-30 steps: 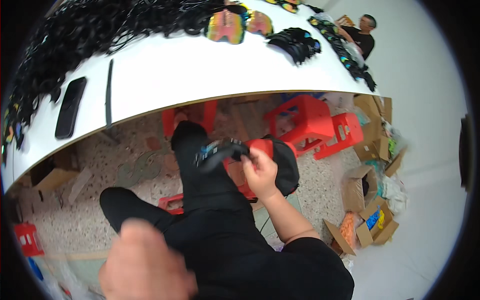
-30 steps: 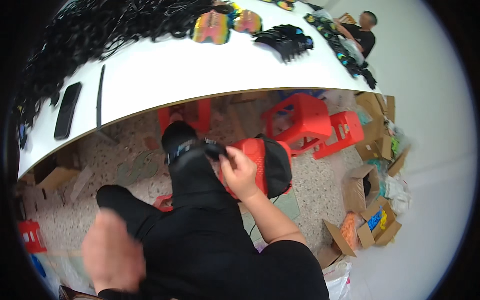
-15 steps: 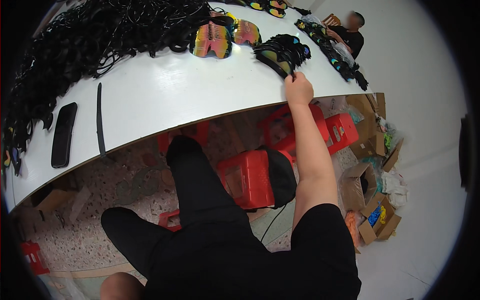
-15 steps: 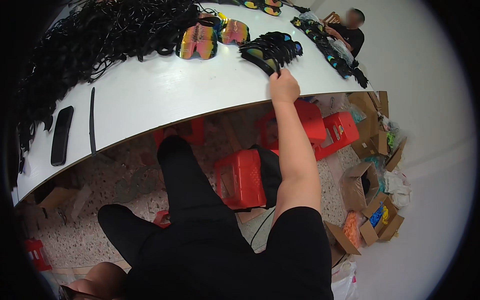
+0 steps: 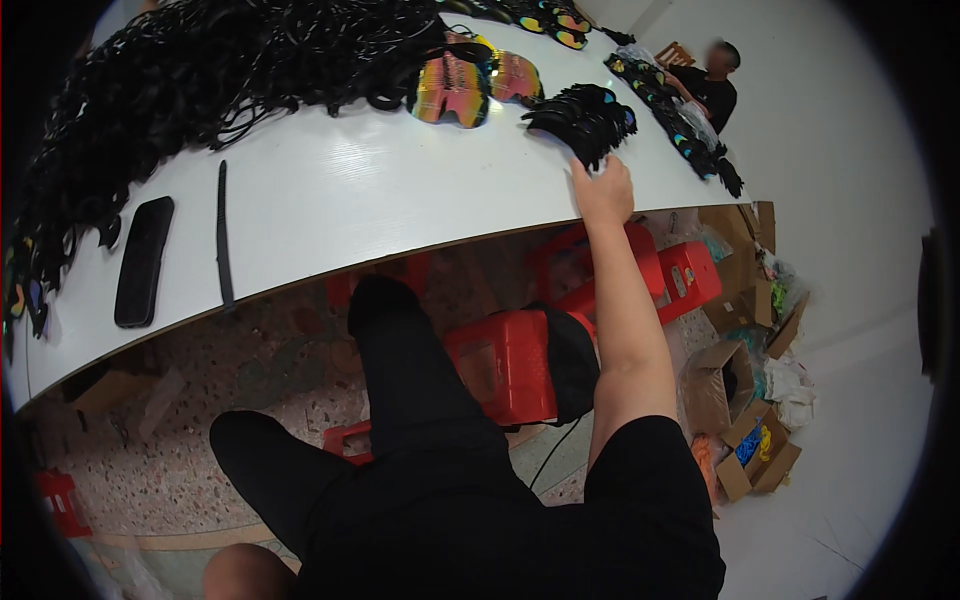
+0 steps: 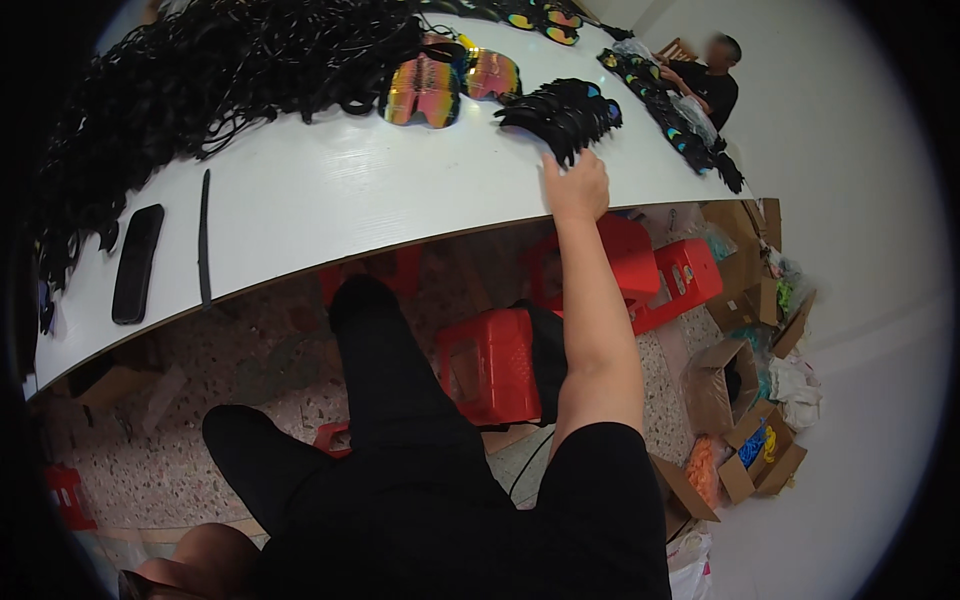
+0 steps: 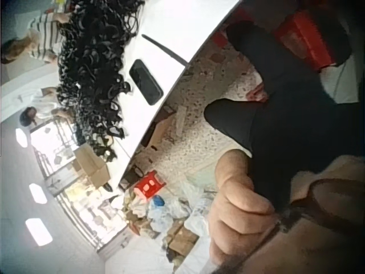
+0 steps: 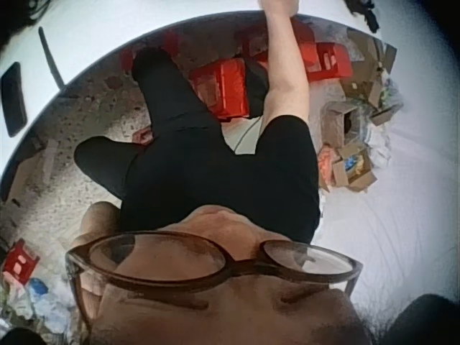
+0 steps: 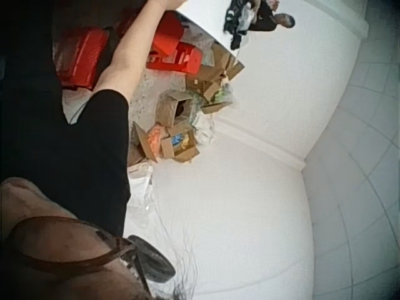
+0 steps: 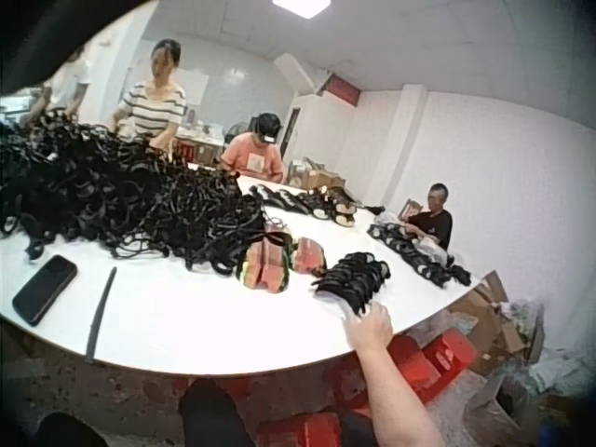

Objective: Assemble goggles by manually attaching head straps to the lens frames.

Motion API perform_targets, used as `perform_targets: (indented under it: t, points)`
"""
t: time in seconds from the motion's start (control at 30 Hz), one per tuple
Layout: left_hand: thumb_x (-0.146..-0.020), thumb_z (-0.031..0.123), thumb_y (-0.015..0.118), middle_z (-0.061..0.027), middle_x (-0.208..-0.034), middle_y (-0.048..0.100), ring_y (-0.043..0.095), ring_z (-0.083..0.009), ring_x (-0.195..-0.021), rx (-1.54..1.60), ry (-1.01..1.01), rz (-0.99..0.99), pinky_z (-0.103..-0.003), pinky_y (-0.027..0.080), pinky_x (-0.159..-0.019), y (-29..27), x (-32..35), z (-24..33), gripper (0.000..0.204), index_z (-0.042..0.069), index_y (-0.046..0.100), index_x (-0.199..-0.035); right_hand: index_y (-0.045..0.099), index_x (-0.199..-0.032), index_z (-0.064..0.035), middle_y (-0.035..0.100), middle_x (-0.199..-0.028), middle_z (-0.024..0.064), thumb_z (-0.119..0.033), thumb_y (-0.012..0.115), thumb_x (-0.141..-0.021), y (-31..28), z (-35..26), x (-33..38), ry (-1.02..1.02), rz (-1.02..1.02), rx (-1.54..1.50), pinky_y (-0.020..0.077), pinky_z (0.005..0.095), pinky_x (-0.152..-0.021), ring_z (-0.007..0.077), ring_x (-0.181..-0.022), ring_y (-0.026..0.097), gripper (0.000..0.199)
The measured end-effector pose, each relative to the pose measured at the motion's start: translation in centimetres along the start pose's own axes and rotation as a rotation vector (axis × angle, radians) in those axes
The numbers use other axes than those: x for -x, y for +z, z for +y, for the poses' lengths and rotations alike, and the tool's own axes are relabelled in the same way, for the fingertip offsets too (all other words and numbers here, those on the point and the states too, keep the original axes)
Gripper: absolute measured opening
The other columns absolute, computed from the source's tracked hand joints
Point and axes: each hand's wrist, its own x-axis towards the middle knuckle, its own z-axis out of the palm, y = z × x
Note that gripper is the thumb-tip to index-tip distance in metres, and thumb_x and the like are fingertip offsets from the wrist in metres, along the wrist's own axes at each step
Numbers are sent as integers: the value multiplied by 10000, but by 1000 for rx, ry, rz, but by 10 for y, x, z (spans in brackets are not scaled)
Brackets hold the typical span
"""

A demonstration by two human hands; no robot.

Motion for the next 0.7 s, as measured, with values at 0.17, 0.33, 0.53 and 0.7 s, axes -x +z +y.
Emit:
perform_targets:
  t: [0.17,0.33,0.53,0.7]
  points:
    - [-928,65,483,-84,-811,632,633,-220,-622,72,83,-32,-337,485,-575,-11,15,-2,198,98,601,-1083,579,-1131,-51,584,-1119,149,-294,759,-790,-3,2,10,-413,359,-167,446,453,-936,351,-1061,558,456]
    - [-917,51,472,-75,-769,602,629,-224,-629,-194,118,10,-340,479,-586,-4,-8,9,120,124,568,-917,613,-1026,-50,617,-1012,132,-156,746,-761,-6,-88,11,-649,261,-466,459,441,-888,340,-987,580,315]
    - [-912,79,490,-65,-742,604,620,-237,-619,20,69,-123,-363,467,-583,-16,0,14,105,126,539,-832,620,-1037,-58,619,-1042,131,-100,740,-735,25,-156,4,-747,178,-470,474,434,-885,332,-1007,582,328]
    - [-770,121,742,-82,-760,648,621,-262,-642,26,-254,-46,-335,509,-547,-56,48,9,117,58,644,-769,607,-1228,-57,604,-1215,162,-65,736,-725,18,-156,-6,-678,11,-254,448,440,-1009,356,-1141,568,519]
